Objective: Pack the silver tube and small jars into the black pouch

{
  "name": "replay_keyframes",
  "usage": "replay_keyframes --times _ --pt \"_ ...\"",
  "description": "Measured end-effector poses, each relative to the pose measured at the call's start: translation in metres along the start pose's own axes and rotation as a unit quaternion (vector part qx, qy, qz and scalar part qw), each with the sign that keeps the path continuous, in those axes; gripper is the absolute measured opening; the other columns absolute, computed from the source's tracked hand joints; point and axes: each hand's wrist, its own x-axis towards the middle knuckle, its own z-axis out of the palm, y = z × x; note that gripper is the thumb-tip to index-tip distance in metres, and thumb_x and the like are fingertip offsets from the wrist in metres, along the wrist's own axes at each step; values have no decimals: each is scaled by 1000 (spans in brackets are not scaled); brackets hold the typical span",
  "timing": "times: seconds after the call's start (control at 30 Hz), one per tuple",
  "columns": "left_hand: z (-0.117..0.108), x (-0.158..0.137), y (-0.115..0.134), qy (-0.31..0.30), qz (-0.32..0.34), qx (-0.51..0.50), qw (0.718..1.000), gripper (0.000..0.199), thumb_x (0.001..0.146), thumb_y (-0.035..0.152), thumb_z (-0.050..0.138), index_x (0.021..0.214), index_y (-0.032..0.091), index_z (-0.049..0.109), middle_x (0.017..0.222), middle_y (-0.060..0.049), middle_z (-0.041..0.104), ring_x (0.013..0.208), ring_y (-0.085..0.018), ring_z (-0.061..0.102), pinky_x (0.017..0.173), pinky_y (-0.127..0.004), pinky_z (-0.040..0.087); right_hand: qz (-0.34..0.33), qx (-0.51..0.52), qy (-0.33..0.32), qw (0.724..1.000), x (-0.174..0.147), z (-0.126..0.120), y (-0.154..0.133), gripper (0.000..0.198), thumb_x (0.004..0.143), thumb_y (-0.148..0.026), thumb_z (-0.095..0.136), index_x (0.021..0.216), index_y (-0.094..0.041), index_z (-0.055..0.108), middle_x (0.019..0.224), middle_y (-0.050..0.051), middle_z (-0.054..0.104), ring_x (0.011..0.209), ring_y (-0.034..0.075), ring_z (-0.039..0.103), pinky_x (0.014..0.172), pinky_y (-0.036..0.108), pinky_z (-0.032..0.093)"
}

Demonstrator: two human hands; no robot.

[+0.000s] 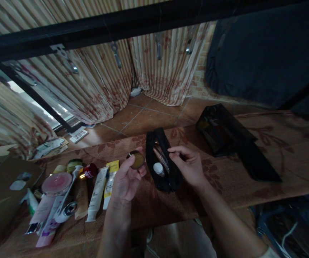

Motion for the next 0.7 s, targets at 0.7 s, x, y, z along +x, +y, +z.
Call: replay_keyframes --times 0.7 --pt "-2 -4 2 -44 70 96 992 58 59 12 61 116 23 67 111 -8 67 74 -13 55 56 -23 38 0 1 -4 1000 0 0 -1 11 76 -26 66 78 -20 75 57 -4 54 53 10 46 50 22 36"
